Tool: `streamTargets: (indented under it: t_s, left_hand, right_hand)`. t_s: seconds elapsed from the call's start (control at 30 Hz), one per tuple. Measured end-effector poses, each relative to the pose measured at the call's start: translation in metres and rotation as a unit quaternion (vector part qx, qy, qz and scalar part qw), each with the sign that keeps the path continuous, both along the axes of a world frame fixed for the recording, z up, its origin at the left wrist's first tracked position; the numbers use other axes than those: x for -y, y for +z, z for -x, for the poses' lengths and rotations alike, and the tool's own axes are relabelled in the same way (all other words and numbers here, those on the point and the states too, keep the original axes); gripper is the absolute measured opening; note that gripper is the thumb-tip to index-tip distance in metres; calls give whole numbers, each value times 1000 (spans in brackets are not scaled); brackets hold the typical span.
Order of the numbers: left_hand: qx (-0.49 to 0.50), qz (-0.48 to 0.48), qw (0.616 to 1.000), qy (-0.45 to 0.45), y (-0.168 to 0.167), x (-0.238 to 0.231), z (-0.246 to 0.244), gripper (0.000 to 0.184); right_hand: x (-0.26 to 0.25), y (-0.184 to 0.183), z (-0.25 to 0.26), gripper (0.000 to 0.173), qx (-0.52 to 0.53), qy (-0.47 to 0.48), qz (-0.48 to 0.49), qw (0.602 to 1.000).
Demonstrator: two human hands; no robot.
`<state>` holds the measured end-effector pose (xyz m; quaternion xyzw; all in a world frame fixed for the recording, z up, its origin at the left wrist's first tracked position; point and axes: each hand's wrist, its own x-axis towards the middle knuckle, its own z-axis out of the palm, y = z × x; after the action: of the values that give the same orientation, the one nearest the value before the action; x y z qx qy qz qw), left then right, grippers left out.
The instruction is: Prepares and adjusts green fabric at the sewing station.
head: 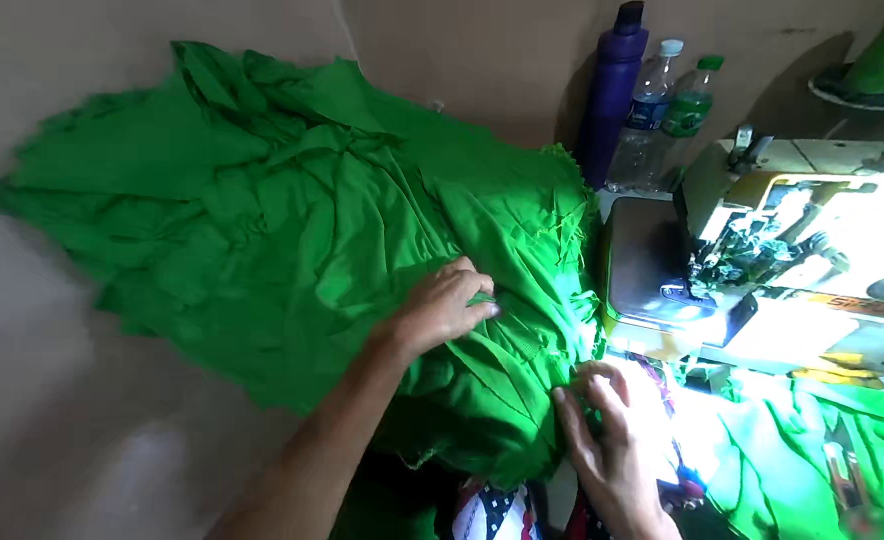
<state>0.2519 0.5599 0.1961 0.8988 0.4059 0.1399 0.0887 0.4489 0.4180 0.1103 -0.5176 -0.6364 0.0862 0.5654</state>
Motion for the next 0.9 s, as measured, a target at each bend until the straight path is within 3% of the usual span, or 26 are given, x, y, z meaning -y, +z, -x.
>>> streamTargets:
  t_s: [0.07,0.13,0.23,0.3,0.37,0.5,0.67,0.9]
  left_hand:
    - [-48,62,995,56,19,15,-12,19]
    - [-33,64,994,86,40,39,-19,13]
    - [75,-70,993,51,51,64,-9,10]
    - [166,-184,969,-14,51,71,7,12]
    - [213,-198,956,-36,61,86,15,17]
    - [211,-181,960,-21,69,104,25,25]
    - [179,-171,969,16,53,97,35,32]
    - [153,-29,988,-2,38,80,56,39]
  right_hand:
    - [2,0,1,23,0,-7,18,1000]
    - [5,4,0,24,1,-10,27,1000]
    - [7,6,-4,24,-9,-5,14,1000]
    - [8,5,-7,23,-27,31,5,999]
    - [12,10,-10,21,-39,80,4,996]
    - [23,20,-14,15,-14,111,14,994]
    - [23,19,-19,16,4,81,-8,997]
    - [24,23,-20,9,-72,104,33,991]
